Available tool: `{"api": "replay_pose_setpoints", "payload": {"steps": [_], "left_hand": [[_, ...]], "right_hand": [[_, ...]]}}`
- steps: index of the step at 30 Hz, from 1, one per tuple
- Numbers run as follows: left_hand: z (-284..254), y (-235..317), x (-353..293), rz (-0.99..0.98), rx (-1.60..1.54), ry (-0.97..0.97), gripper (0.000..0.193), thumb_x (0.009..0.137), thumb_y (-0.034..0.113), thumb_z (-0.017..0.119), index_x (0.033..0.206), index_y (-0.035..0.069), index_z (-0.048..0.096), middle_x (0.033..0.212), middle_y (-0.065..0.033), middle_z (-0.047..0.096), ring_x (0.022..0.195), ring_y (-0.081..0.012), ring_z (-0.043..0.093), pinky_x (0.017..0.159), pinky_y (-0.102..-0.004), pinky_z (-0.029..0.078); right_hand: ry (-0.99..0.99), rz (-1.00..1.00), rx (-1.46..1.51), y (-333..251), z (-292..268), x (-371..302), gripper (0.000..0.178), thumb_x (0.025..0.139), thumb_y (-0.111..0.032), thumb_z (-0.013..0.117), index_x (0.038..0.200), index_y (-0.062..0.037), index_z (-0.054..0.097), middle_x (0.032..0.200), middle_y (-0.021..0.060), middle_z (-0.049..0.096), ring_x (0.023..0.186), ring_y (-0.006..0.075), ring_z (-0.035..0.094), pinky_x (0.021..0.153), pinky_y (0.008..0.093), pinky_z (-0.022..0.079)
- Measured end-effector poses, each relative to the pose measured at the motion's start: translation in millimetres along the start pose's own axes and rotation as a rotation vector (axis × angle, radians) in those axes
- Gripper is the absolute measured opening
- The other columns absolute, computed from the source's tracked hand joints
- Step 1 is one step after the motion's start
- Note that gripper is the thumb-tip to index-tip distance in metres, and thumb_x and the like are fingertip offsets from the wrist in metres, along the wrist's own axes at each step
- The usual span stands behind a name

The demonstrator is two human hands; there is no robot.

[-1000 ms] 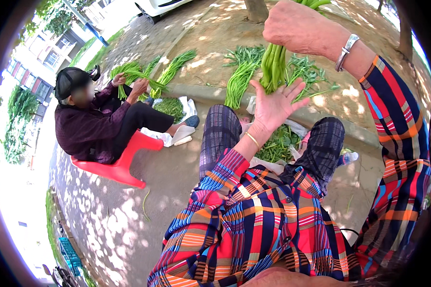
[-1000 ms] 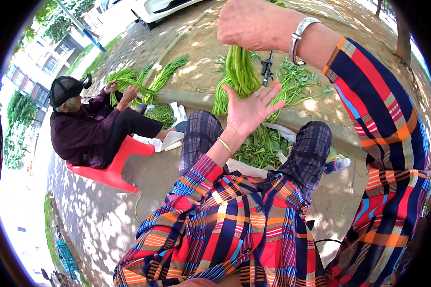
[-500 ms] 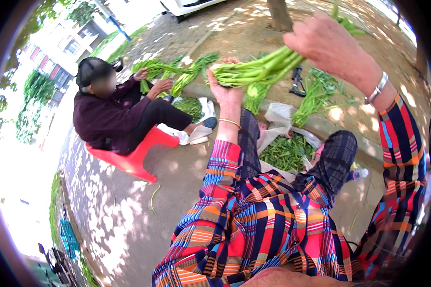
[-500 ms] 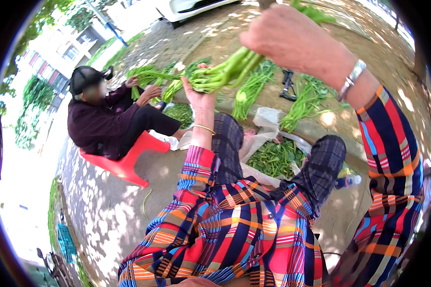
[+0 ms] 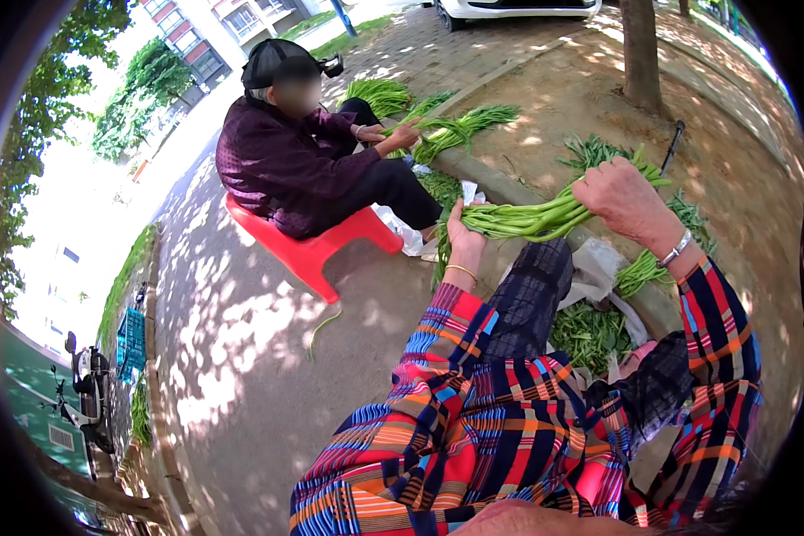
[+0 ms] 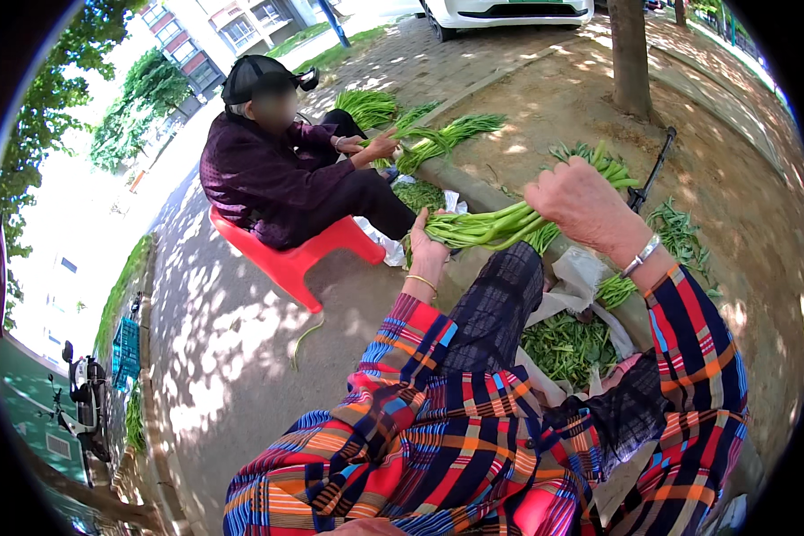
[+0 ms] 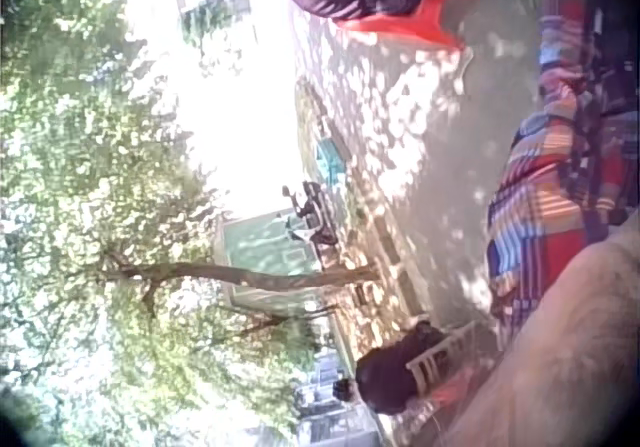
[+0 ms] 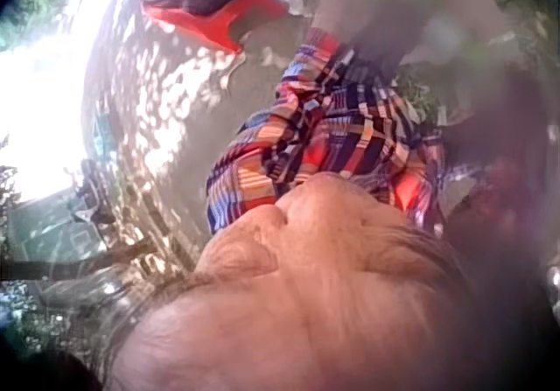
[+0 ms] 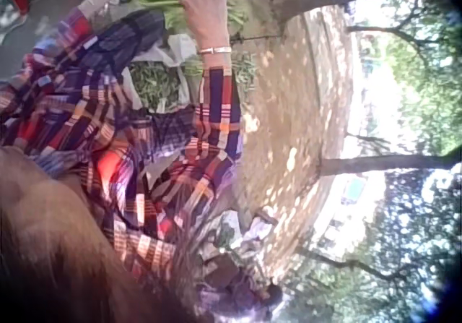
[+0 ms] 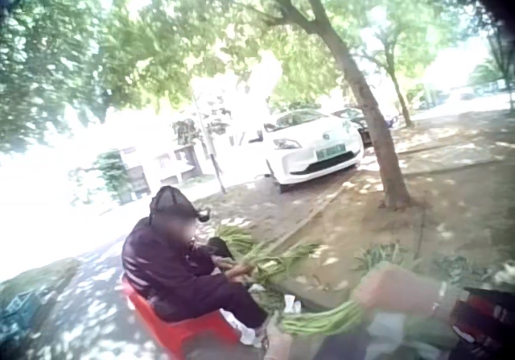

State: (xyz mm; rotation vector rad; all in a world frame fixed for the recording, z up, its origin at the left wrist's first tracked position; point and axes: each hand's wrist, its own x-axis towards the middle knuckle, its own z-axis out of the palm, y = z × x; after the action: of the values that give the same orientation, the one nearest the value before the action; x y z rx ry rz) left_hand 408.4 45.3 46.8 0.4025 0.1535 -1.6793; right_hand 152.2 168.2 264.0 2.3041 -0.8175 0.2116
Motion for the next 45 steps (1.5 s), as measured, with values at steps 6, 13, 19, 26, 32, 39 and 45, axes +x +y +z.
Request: {"api": "replay_pose_setpoints", "payload": {"steps": [6,13,19,26,32,39,45], "left_hand": [[-56,10,41,0.003,0.138,0.256,0.027,0.085,0.028,0.047,0.088,0.001,0.051,0.085,-0.0131,0.057,0.085,-0.0340,0.053,0.088,-0.0570,0.036],[-26,-3,77,-0.137,0.510,0.301,0.025,0.081,0.021,0.051,0.093,-0.001,0.046,0.086,-0.0138,0.052,0.074,-0.0295,0.054,0.071,-0.0449,0.047],[130,-61,154,-0.005,0.913,0.196,0.023,0.077,0.003,0.052,0.096,-0.006,0.043,0.085,-0.0186,0.048,0.068,-0.0334,0.053,0.060,-0.0459,0.052],[303,-134,284,-0.319,1.202,-0.575,0.026,0.083,0.023,0.054,0.085,-0.003,0.056,0.087,-0.0160,0.059,0.075,-0.0302,0.060,0.072,-0.0407,0.050],[192,-243,226,0.484,1.590,-0.713,0.038,0.082,0.028,0.054,0.103,-0.003,0.052,0.103,-0.0178,0.052,0.094,-0.0289,0.052,0.084,-0.0396,0.041],[-6,-171,189,0.115,2.096,-0.372,0.081,0.076,0.053,0.052,0.130,0.002,0.022,0.122,-0.0271,0.041,0.111,-0.0353,0.043,0.094,-0.0383,0.033],[-54,-181,178,-0.063,2.156,-0.353,0.079,0.081,0.055,0.042,0.132,-0.001,0.018,0.132,-0.0242,0.031,0.125,-0.0354,0.023,0.103,-0.0394,0.012]], "right_hand": [[-0.008,0.081,0.286,-5,67,-18,0.006,0.067,-0.009,0.052,0.071,-0.0064,0.048,0.061,0.0077,0.050,0.062,0.0236,0.056,0.053,0.0341,0.041],[-0.165,0.513,0.483,-19,115,-64,0.005,0.069,-0.009,0.052,0.072,-0.0062,0.049,0.061,0.0095,0.054,0.061,0.0258,0.059,0.052,0.0365,0.045],[-0.102,0.985,0.628,-27,162,-84,0.014,0.069,-0.008,0.052,0.080,-0.0057,0.045,0.064,0.0145,0.054,0.064,0.0345,0.056,0.055,0.0438,0.043],[-0.040,1.464,0.862,-6,226,-18,0.025,0.069,-0.017,0.062,0.085,-0.0016,0.050,0.070,0.0213,0.057,0.071,0.0389,0.057,0.063,0.0451,0.045],[-0.153,1.740,0.881,8,338,-58,0.040,0.067,-0.030,0.069,0.079,0.0047,0.054,0.075,0.0241,0.059,0.076,0.0379,0.059,0.067,0.0428,0.047],[-0.117,1.946,0.971,-61,360,-44,0.044,0.067,-0.030,0.071,0.083,0.0043,0.049,0.075,0.0249,0.057,0.076,0.0402,0.057,0.065,0.0447,0.045],[-0.274,1.903,0.989,-69,363,-48,0.048,0.071,-0.032,0.067,0.090,0.0049,0.043,0.078,0.0259,0.056,0.075,0.0408,0.057,0.066,0.0453,0.045]]}}
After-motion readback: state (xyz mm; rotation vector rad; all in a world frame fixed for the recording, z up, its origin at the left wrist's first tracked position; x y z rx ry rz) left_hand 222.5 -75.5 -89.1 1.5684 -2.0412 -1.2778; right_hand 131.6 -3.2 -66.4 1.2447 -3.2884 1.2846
